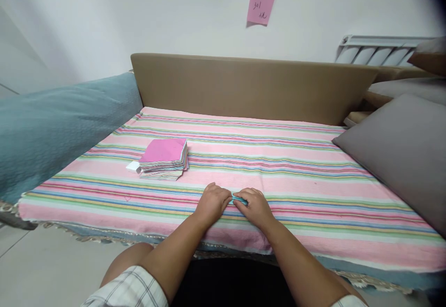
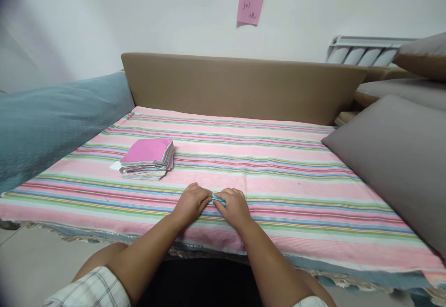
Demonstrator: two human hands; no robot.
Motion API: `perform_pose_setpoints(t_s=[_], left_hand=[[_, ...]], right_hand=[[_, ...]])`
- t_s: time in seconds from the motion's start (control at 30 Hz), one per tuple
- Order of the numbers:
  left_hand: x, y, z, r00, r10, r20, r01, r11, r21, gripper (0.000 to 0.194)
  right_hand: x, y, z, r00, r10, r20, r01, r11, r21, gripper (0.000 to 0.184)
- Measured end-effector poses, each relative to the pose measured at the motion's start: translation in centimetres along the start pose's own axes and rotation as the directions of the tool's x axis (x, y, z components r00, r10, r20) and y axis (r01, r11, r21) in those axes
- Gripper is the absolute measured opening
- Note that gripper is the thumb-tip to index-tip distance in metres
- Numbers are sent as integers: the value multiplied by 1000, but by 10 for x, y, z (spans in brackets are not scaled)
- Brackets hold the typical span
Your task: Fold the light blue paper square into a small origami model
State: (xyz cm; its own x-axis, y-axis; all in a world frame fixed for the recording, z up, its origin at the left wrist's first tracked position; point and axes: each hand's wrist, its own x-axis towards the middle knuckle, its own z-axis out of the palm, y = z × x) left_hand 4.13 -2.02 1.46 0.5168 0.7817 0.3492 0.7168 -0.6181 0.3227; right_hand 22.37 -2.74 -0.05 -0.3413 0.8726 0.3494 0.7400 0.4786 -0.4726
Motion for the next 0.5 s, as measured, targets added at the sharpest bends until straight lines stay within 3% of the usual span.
perform_pose_setpoints(t_s=[0.13,0.27,0.4,0.5], left_hand=[[0,2,-1,999,-33,-15,32,999,-33,10],[-1,-1,-7,992,-109,-57,103,990,-98,26],[-1,-14,-13,954,-260,-146,244,962,-121,38],[-1,-28,-18,938,-306,-164,292,951,-106,36]], right_hand=[[2,-3,1,1000,18,-9,-18,999,-31,16],[1,-6,2,1000,17,-10,-18,998,-58,14],[0,-7,3,1000,17,-13,-18,997,-73,13],[-1,-7,4,1000,23,-17,-24,997,-75,13]])
